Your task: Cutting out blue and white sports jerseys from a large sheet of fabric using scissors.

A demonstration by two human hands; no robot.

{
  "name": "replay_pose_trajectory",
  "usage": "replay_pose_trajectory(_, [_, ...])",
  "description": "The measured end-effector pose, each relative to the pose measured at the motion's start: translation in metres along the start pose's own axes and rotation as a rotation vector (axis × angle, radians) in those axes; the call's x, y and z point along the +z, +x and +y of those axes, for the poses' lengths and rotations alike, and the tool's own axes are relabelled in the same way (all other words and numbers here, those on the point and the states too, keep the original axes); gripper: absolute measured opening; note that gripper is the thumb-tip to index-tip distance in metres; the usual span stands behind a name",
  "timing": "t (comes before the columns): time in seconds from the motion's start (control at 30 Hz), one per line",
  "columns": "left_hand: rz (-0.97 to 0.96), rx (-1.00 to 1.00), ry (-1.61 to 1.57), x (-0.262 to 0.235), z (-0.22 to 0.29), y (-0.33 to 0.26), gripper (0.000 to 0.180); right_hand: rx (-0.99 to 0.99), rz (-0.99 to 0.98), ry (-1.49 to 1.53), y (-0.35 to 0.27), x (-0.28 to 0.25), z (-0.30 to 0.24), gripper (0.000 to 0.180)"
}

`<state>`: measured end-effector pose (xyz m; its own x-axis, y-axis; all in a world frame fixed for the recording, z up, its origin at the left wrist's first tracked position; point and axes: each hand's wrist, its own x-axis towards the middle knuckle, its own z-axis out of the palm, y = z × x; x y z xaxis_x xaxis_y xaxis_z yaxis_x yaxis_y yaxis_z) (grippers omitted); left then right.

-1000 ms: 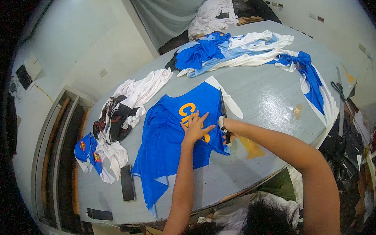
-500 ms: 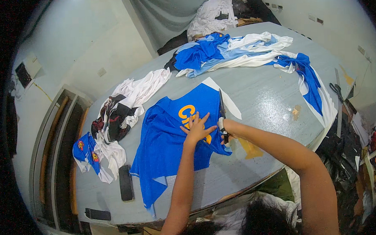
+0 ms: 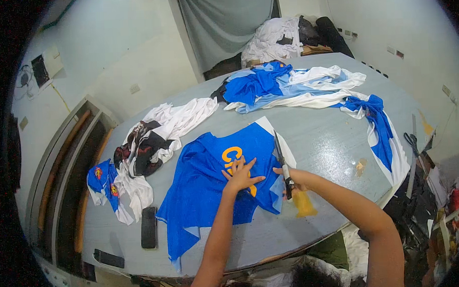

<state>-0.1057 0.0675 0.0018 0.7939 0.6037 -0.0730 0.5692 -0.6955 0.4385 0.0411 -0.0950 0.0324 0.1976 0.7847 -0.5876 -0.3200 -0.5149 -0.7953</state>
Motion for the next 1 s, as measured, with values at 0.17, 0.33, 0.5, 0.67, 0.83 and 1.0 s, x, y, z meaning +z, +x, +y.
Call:
replay_pose_trajectory(0.17, [-0.007, -0.021, 0.016, -0.002, -0.003, 0.001, 0.086, 0.022, -0.078, -0.105, -0.009, 0.002, -0.013, 0.051])
replay_pose_trajectory(0.33, [-0.009, -0.035, 0.002, -0.003, -0.002, 0.000, 0.087, -0.024, 0.082, -0.106, 0.010, 0.004, -0.010, 0.054])
replay_pose_trajectory(0.5, [-0.049, -0.064, -0.002, -0.011, -0.001, -0.001, 0.092, 0.027, -0.019, -0.257, 0.010, -0.018, -0.022, 0.055])
replay_pose_trajectory(0.67, [-0.114, -0.026, 0.090, -0.021, -0.014, -0.004, 0.101, 0.062, -0.232, -0.400, -0.013, -0.054, -0.022, 0.053])
replay_pose_trajectory(0.83, [-0.211, -0.042, 0.112, -0.035, -0.030, -0.006, 0.104, 0.093, -0.164, -0.593, -0.045, -0.060, -0.022, 0.059])
replay_pose_trajectory(1.0, [-0.235, -0.028, 0.120, -0.037, -0.028, -0.008, 0.106, 0.179, -0.244, -0.681, -0.044, -0.061, -0.022, 0.065])
